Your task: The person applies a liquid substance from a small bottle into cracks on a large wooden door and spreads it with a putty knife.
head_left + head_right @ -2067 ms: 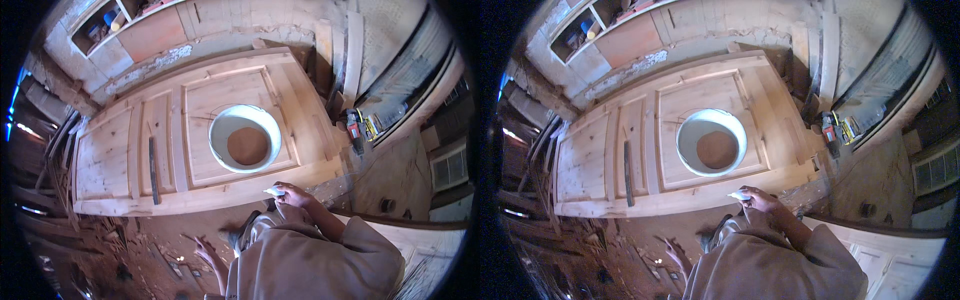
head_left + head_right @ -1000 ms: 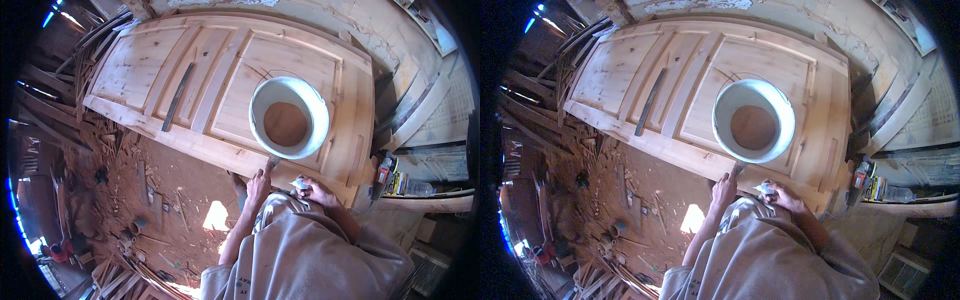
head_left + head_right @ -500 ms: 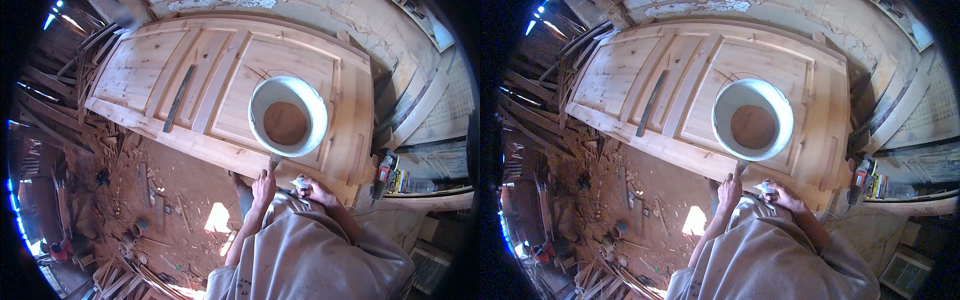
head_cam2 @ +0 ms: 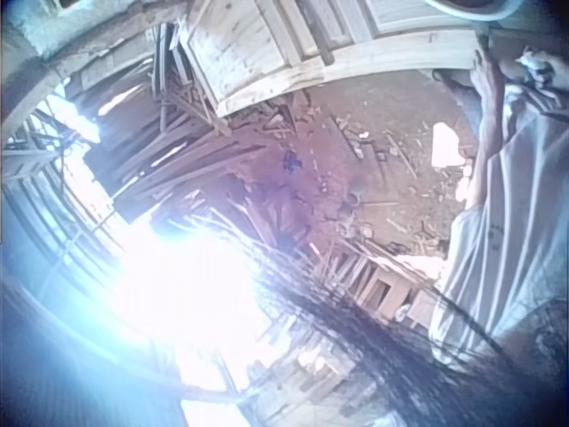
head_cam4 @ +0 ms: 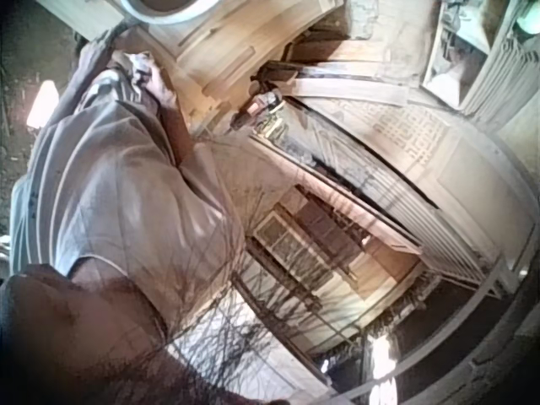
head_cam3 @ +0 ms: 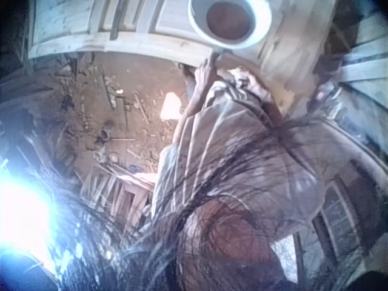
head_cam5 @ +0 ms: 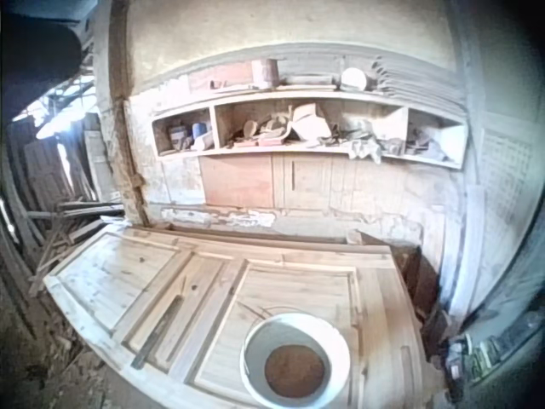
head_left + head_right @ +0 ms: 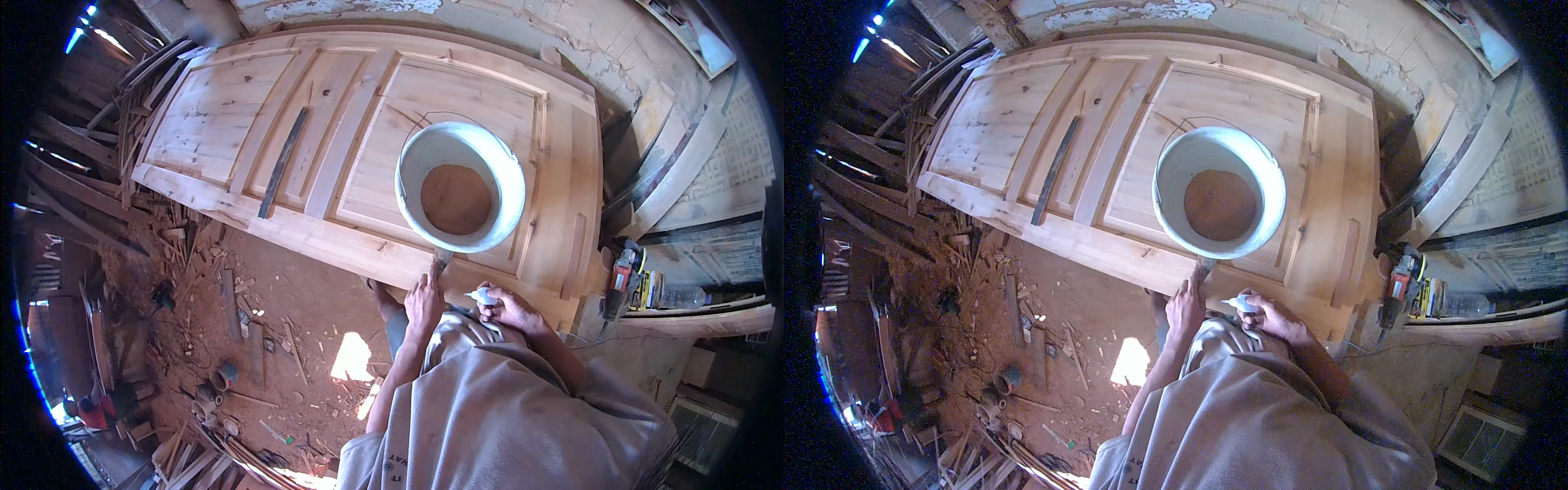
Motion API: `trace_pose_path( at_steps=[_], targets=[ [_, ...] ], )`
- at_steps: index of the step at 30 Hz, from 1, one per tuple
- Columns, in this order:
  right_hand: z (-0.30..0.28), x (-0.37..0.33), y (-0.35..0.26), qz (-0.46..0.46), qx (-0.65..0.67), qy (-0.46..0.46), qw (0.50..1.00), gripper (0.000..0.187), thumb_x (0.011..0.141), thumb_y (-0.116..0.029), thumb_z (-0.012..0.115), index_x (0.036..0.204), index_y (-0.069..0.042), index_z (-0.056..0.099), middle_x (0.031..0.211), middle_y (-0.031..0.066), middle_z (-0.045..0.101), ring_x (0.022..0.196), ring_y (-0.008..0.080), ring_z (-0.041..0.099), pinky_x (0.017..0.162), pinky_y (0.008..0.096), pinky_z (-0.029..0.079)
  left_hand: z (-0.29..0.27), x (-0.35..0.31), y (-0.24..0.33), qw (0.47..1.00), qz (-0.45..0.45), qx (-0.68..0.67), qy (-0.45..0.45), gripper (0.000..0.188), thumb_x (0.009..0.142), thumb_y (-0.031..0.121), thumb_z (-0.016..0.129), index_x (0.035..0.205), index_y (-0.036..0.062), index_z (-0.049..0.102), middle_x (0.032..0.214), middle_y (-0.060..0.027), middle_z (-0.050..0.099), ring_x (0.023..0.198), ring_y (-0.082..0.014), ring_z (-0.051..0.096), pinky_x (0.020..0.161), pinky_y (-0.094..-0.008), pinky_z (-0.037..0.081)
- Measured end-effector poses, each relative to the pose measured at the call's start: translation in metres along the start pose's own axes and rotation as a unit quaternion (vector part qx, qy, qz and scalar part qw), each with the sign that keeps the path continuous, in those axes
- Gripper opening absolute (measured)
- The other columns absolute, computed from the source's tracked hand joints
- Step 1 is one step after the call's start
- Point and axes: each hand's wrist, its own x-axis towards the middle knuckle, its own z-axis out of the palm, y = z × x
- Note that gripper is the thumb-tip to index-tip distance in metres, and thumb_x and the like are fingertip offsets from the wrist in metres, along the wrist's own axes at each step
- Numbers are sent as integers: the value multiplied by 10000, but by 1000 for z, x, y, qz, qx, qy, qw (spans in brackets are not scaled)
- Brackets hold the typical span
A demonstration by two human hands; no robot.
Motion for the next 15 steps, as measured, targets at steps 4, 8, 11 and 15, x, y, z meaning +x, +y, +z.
trace_pose_path(
  at_steps=[4,8,11,15],
  targets=[
    [1,-2,-1,2,18,12,1000,257,890,-257,602,1082,-93,555,814,75,552,697,169,534,664,356,476,1,2,-1,1000,-8,5,-13,511,835,143,553,1329,78,438,929,-168,621,796,-353,651,685,-459,534],
    [3,-1,-1,1,18,-3,1000,255,889,-259,601,1081,-98,556,808,76,550,694,170,533,662,355,474,0,3,2,1000,-16,11,-14,510,833,144,552,1327,81,441,929,-162,623,791,-352,653,676,-462,534],
    [0,1,0,11,25,17,999,250,886,-260,606,1072,-100,557,805,73,548,693,171,533,659,350,470,4,3,2,1000,-19,0,-1,506,847,144,539,1340,100,438,923,-156,624,781,-348,653,669,-465,534],
    [1,1,1,15,24,6,1000,243,884,-257,611,1064,-102,556,797,68,544,697,170,532,657,346,468,1,2,6,1000,-10,21,9,466,879,148,509,1337,85,447,889,-149,622,753,-327,654,645,-447,534]
  ],
)
